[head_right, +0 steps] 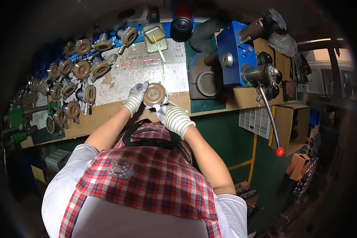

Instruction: The person retrieves black circular components from a cardboard box and repeatedly places them into a blue press machine, operating the lever to press them onto metal shafts. The person then removes the assembled units and places them on the workbench, repeating the cycle with additional components.

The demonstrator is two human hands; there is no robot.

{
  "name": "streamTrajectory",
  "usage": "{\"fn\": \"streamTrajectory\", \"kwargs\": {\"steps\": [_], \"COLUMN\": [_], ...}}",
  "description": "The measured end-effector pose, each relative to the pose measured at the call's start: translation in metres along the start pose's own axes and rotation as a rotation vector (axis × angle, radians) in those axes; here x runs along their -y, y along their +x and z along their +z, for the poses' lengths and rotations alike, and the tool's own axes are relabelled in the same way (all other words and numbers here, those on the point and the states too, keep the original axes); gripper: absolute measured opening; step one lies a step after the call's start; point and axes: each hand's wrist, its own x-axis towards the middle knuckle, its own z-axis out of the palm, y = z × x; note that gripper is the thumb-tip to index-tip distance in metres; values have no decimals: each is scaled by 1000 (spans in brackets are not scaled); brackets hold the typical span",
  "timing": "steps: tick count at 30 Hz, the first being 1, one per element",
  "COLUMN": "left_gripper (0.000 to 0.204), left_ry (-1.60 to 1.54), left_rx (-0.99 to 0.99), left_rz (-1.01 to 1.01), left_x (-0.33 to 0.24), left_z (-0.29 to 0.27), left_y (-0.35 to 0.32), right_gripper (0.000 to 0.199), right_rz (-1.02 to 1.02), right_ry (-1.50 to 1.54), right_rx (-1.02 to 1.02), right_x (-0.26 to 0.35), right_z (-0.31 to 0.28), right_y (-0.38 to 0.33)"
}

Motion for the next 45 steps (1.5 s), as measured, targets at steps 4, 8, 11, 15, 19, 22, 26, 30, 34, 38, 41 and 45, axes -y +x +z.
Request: {"fn": "streamTrajectory", "kwargs": {"steps": [4, 8, 11, 15, 19, 22, 26, 30, 34, 38, 41, 45], "left_gripper": [70, 71, 68, 60, 55, 51, 57, 58, 57, 90, 63, 64], "left_ry": [104, 245, 281, 301, 234, 196, 259, -28, -35, 718, -94, 154], "left_rx": [25, -169, -249, -269, -213, -228, -264, -21, 218, 369, 505, 352], "left_rz": [64, -3, 10, -1, 50, 64, 107, 216, 389, 992, 705, 729], "left_x": [17, 16, 18, 19, 17, 23, 39, -17, -95, -146, -102, -120], "left_z": [-3, 14, 12, 17, 19, 17, 16, -12, -48, -47, -7, 14], "left_y": [-16, -22, -19, -20, -18, -17, -8, -14, -54, -85, -76, -89], "right_gripper": [65, 89, 91, 87, 76, 71, 76, 82, 84, 78, 76, 74], "right_rz": [360, 716, 754, 728, 690, 684, 661, 461, 176, 92, 3, 19], "right_ry": [97, 441, 338, 288, 279, 349, 217, 276, 264, 555, 660, -213], "right_rx": [-433, -240, -337, -339, -443, -309, -282, -503, -255, -161, -119, -696], "right_x": [18, -27, -22, -30, -51, -34, -33, -39, -1, 63, 85, 85], "right_z": [-24, 53, 66, 76, 97, 74, 68, 25, -90, -165, -181, -215], "right_y": [52, 102, 111, 112, 113, 109, 112, 114, 89, 56, 31, -26]}}
